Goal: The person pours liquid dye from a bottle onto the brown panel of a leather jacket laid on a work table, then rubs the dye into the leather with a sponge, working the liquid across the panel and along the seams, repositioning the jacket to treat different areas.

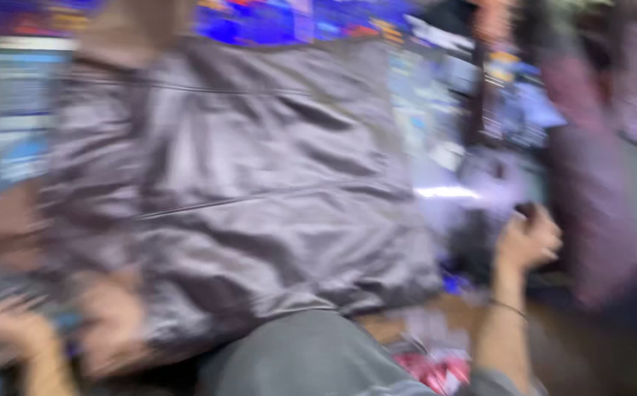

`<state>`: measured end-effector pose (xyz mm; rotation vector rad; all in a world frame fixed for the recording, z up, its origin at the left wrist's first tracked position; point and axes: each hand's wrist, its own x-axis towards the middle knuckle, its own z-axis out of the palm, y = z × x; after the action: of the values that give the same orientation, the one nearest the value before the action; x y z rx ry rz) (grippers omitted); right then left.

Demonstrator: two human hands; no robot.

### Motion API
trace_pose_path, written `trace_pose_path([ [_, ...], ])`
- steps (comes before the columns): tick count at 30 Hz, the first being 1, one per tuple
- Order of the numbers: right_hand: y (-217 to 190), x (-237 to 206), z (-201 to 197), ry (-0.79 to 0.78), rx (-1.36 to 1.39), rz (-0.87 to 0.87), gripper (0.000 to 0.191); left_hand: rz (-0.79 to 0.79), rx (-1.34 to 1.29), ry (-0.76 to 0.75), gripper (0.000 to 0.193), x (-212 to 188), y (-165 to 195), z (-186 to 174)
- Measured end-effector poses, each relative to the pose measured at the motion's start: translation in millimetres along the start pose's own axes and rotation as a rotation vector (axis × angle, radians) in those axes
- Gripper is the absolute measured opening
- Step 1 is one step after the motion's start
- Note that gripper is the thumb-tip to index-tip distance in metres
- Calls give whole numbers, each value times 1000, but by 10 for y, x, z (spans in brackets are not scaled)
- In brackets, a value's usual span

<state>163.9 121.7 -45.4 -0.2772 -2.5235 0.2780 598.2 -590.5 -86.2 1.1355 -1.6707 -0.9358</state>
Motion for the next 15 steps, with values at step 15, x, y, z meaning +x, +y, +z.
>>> trace_pose_path([
  [15, -261, 394, -57, -95, -59, -198, 41, -75, 93, -324, 35, -824, -274, 844],
])
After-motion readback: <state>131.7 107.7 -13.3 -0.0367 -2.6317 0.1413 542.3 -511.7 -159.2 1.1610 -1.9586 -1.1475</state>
